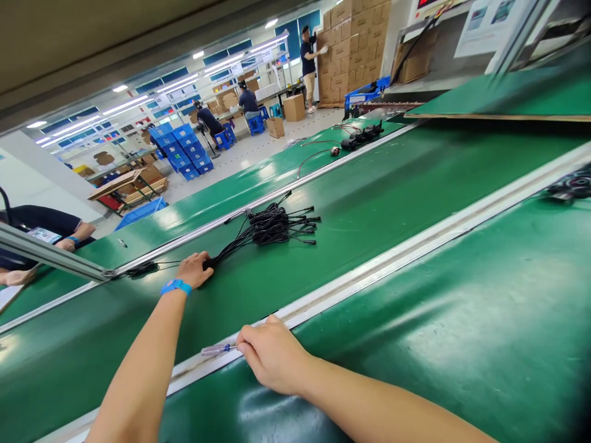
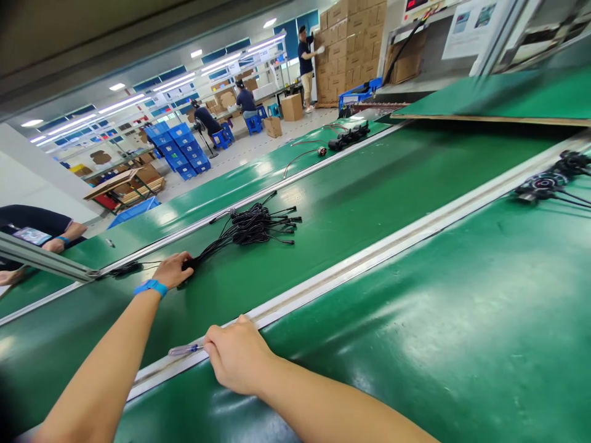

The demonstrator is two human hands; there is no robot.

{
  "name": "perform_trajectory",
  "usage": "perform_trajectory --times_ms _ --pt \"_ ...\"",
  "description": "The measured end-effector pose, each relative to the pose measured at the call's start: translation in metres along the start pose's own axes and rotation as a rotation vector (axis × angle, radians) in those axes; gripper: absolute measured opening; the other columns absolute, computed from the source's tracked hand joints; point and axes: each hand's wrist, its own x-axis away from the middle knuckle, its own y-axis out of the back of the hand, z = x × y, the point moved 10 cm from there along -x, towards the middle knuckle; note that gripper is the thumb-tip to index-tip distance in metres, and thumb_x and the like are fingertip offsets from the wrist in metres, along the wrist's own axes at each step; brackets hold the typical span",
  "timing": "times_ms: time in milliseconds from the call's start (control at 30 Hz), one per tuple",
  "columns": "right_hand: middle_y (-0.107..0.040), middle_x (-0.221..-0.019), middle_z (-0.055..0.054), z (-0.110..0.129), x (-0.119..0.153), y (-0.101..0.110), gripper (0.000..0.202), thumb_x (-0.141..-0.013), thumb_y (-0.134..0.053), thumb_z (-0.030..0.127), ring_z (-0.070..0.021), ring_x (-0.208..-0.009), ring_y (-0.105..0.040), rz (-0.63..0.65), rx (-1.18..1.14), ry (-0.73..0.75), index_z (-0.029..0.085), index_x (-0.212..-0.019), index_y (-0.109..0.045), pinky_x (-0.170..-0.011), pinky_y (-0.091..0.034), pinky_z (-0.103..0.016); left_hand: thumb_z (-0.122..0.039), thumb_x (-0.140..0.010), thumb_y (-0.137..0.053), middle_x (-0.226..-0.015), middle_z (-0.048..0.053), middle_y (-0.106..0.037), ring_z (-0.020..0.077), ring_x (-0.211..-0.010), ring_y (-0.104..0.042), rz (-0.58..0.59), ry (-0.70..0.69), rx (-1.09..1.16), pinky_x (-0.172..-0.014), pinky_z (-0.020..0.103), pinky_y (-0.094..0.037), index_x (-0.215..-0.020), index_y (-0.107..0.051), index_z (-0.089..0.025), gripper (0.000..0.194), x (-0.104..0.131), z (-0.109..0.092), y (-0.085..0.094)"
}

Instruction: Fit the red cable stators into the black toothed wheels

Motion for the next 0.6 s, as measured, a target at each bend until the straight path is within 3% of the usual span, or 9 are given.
perform_trajectory --times_ms 200,367,600 --pt "-0.076 -0.089 -0.002 0.002 0.000 0.002 0.020 -0.102 -0.042 0.025 -0.0191 -0.081 -0.068 -0.007 0.008 0.009 0.021 -0.101 -0.062 -0.083 -0.035 -0.033 -0.039 -0.099 -0.062 -0.112 0.009 -0.066 0.0235 -0.099 -0.066 0.103 0.089 -0.065 -0.089 0.045 -0.056 -0.116 -0.064 -0.014 0.030 0.000 -0.022 -0.003" --pt "-0.075 -0.088 -0.002 0.003 0.001 0.004 0.021 -0.102 -0.043 0.026 -0.0182 -0.078 -0.067 -0.011 0.007 0.019 0.021 -0.100 -0.063 -0.082 -0.034 -0.033 -0.044 -0.100 -0.059 -0.104 0.007 -0.069 0.0212 -0.092 -0.067 0.174 0.138 -0.064 -0.086 0.042 -0.056 -0.108 -0.066 -0.015 0.031 0.025 -0.029 -0.004" --pt "-0.075 -0.086 -0.002 0.004 0.001 0.005 0.021 -0.103 -0.042 0.026 -0.0176 -0.077 -0.067 -0.019 0.007 0.026 0.021 -0.101 -0.062 -0.080 -0.032 -0.033 -0.061 -0.098 -0.054 -0.106 0.009 -0.070 0.0271 -0.111 -0.063 0.130 0.220 -0.008 -0.105 0.053 -0.044 -0.104 -0.069 -0.016 0.048 0.059 -0.019 0.011"
